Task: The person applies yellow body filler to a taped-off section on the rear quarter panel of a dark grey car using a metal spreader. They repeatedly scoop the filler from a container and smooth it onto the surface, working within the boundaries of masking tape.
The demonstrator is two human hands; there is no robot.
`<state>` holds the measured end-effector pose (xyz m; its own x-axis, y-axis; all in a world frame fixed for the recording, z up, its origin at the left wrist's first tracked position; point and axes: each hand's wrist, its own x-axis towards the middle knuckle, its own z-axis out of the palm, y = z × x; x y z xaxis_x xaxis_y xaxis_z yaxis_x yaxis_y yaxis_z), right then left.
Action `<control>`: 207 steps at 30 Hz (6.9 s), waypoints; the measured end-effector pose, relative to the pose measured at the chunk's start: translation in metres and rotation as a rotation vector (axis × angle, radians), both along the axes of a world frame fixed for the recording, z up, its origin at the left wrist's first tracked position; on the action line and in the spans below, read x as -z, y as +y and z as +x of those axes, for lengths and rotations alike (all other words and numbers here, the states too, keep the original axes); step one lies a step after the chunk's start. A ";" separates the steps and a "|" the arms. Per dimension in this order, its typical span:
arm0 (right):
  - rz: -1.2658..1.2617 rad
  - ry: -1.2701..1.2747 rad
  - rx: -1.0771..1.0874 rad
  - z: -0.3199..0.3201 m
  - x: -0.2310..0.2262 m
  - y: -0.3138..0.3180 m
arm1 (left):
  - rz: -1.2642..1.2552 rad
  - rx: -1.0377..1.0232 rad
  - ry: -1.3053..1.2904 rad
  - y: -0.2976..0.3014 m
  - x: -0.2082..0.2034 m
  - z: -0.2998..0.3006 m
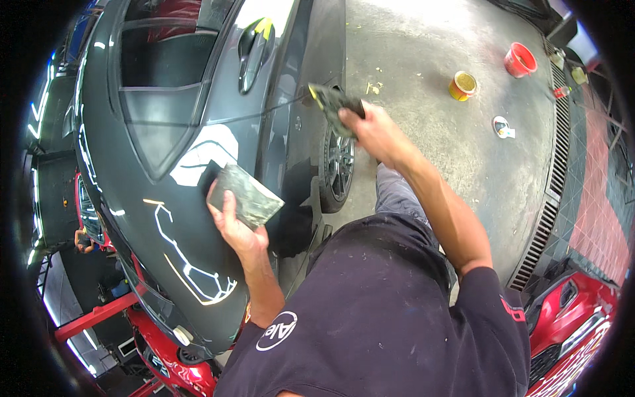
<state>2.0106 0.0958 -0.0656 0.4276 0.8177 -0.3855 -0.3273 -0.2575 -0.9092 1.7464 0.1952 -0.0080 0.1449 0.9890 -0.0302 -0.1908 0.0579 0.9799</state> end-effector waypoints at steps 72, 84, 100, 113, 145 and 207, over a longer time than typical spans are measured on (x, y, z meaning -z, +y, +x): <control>0.134 -0.795 0.164 0.136 0.024 0.337 | -0.232 -0.068 0.280 0.016 0.016 0.067; 0.132 -0.895 0.037 0.094 0.006 0.296 | -0.234 -0.050 0.270 0.018 0.017 0.065; 0.200 -0.838 0.191 0.147 0.030 0.340 | -0.266 -0.062 0.275 0.018 0.018 0.062; 0.250 -1.074 0.034 0.101 0.027 0.296 | -0.257 -0.038 0.301 0.020 0.022 0.059; 0.164 -0.867 -0.004 0.146 -0.007 0.324 | -0.269 -0.044 0.300 0.023 0.020 0.075; 0.167 -1.261 -0.008 0.064 0.011 0.263 | -0.264 -0.044 0.292 0.020 0.033 0.055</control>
